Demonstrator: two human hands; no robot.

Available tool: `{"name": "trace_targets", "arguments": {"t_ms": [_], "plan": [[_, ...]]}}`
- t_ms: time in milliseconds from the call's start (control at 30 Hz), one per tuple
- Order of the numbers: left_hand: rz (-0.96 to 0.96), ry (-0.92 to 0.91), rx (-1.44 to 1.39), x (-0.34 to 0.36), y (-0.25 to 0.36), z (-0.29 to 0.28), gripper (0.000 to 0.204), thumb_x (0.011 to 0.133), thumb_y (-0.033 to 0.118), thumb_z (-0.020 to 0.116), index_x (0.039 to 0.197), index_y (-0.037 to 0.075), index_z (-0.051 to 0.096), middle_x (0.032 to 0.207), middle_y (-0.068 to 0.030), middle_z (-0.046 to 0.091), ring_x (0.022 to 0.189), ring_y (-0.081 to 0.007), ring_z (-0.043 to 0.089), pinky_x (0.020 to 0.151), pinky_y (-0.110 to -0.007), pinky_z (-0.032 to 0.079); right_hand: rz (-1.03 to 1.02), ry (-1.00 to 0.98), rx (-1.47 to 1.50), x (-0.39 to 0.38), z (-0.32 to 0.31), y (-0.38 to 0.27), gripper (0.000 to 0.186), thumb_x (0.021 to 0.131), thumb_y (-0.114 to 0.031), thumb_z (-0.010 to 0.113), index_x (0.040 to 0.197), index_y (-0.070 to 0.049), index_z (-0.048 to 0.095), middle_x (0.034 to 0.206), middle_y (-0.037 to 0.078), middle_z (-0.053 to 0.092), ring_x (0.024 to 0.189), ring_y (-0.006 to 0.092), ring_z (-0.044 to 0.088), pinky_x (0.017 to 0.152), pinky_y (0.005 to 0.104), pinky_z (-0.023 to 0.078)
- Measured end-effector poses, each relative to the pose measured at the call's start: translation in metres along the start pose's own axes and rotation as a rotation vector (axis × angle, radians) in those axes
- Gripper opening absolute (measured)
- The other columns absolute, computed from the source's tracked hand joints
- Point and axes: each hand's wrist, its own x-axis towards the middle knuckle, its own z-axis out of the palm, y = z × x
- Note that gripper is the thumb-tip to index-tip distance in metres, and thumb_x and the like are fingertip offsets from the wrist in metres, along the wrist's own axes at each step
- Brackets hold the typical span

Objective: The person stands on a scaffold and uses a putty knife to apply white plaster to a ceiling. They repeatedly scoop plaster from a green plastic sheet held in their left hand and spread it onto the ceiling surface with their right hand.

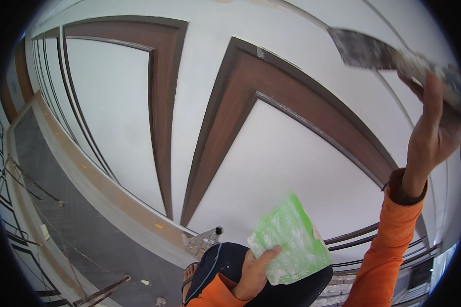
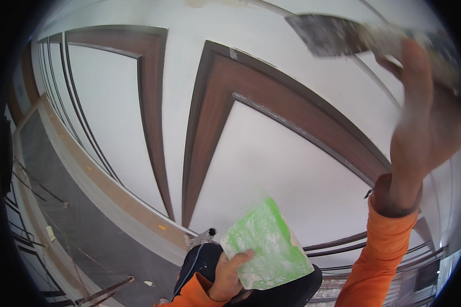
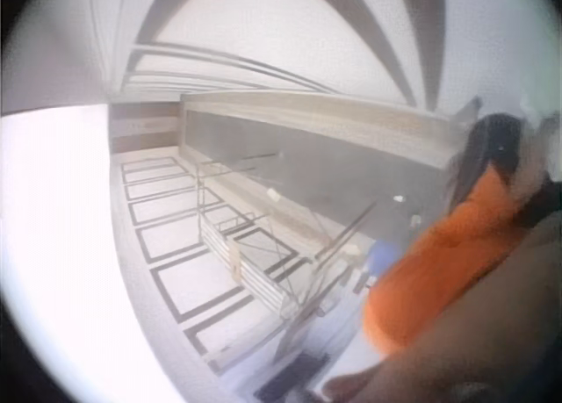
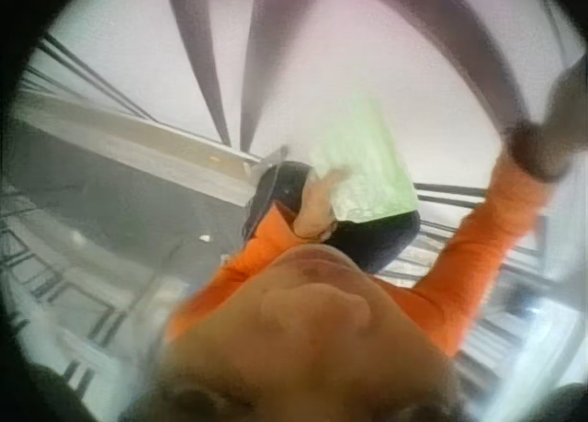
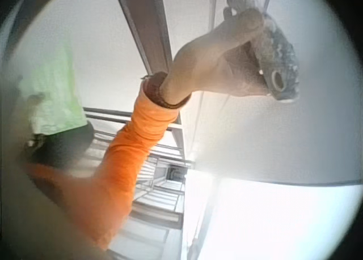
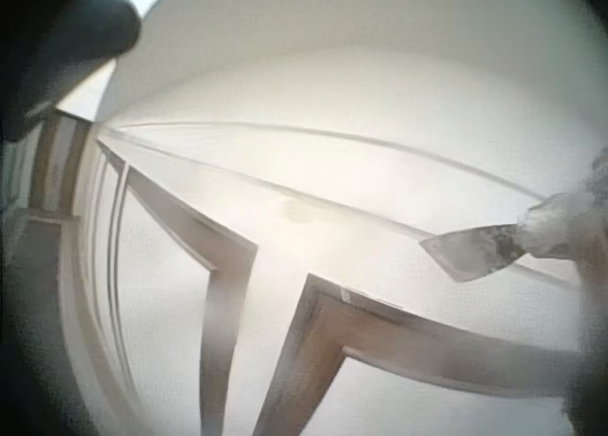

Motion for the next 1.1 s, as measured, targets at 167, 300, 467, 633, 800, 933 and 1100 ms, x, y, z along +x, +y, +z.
{"name": "trace_targets", "arguments": {"t_ms": [167, 300, 467, 633, 800, 933, 1100], "plan": [[-0.051, -0.051, -0.047, 0.005, -0.015, 0.003, 0.036, 0.095, 0.012, 0.062, 0.127, -0.003, 0.054, 0.115, -0.0095, 0.064, 0.102, -0.0168, 0.064, 0.088, -0.031, 0.052, -0.235, -0.183, 0.123, 0.078, 0.055, -0.020, 0.039, 0.093, -0.008, 0.068, 0.124, 0.005, 0.048, 0.110, 0.015, 0.064, 0.084, 0.0246, 0.071, 0.075, 0.0347, 0.062], [-0.041, -0.091, -0.084, 0.004, -0.008, -0.002, 0.037, 0.096, 0.013, 0.062, 0.128, -0.003, 0.054, 0.115, -0.0089, 0.064, 0.102, -0.0160, 0.064, 0.088, -0.031, 0.051, -0.255, -0.079, 0.140, 0.082, 0.101, -0.036, 0.043, 0.088, 0.001, 0.069, 0.122, -0.003, 0.044, 0.095, 0.008, 0.062, 0.077, 0.0145, 0.067, 0.068, 0.0268, 0.058], [-0.062, -0.092, -0.098, 0.007, -0.014, -0.005, 0.035, 0.096, 0.013, 0.061, 0.126, -0.004, 0.055, 0.113, -0.0088, 0.065, 0.100, -0.0154, 0.064, 0.087, -0.030, 0.051, -0.352, -0.140, -0.023, 0.081, 0.091, -0.020, 0.045, 0.090, -0.008, 0.072, 0.124, 0.007, 0.047, 0.123, 0.018, 0.060, 0.094, 0.0274, 0.072, 0.079, 0.0337, 0.064], [-0.035, -0.065, -0.112, 0.002, -0.008, -0.001, 0.034, 0.096, 0.013, 0.061, 0.125, -0.004, 0.056, 0.112, -0.0084, 0.065, 0.099, -0.0148, 0.063, 0.087, -0.030, 0.050, -0.396, -0.106, 0.054, 0.082, 0.097, -0.012, 0.051, 0.084, -0.005, 0.078, 0.124, 0.004, 0.048, 0.121, 0.017, 0.062, 0.095, 0.0259, 0.072, 0.080, 0.0323, 0.063], [-0.010, -0.068, -0.130, 0.004, -0.010, -0.002, 0.034, 0.096, 0.012, 0.061, 0.125, -0.004, 0.055, 0.112, -0.0083, 0.065, 0.099, -0.0147, 0.063, 0.086, -0.030, 0.050, -0.486, -0.105, 0.061, 0.085, 0.117, -0.031, 0.050, 0.084, 0.007, 0.071, 0.125, -0.002, 0.044, 0.096, 0.009, 0.062, 0.085, 0.0143, 0.068, 0.068, 0.0257, 0.060], [-0.027, -0.078, -0.129, 0.005, -0.008, -0.004, 0.034, 0.097, 0.012, 0.060, 0.126, -0.004, 0.055, 0.112, -0.0084, 0.065, 0.099, -0.0145, 0.063, 0.086, -0.030, 0.051, -0.541, -0.142, 0.035, 0.094, 0.122, -0.038, 0.048, 0.084, 0.007, 0.071, 0.124, -0.001, 0.045, 0.097, 0.010, 0.063, 0.085, 0.0150, 0.068, 0.069, 0.0261, 0.060], [-0.003, -0.096, -0.148, 0.010, -0.014, -0.010, 0.033, 0.097, 0.012, 0.061, 0.125, -0.004, 0.056, 0.112, -0.0086, 0.065, 0.098, -0.0146, 0.064, 0.086, -0.030, 0.051, -0.573, -0.157, 0.044, 0.100, 0.130, -0.033, 0.049, 0.083, 0.007, 0.072, 0.124, -0.001, 0.047, 0.097, 0.011, 0.064, 0.086, 0.0167, 0.069, 0.071, 0.0272, 0.061]]}}
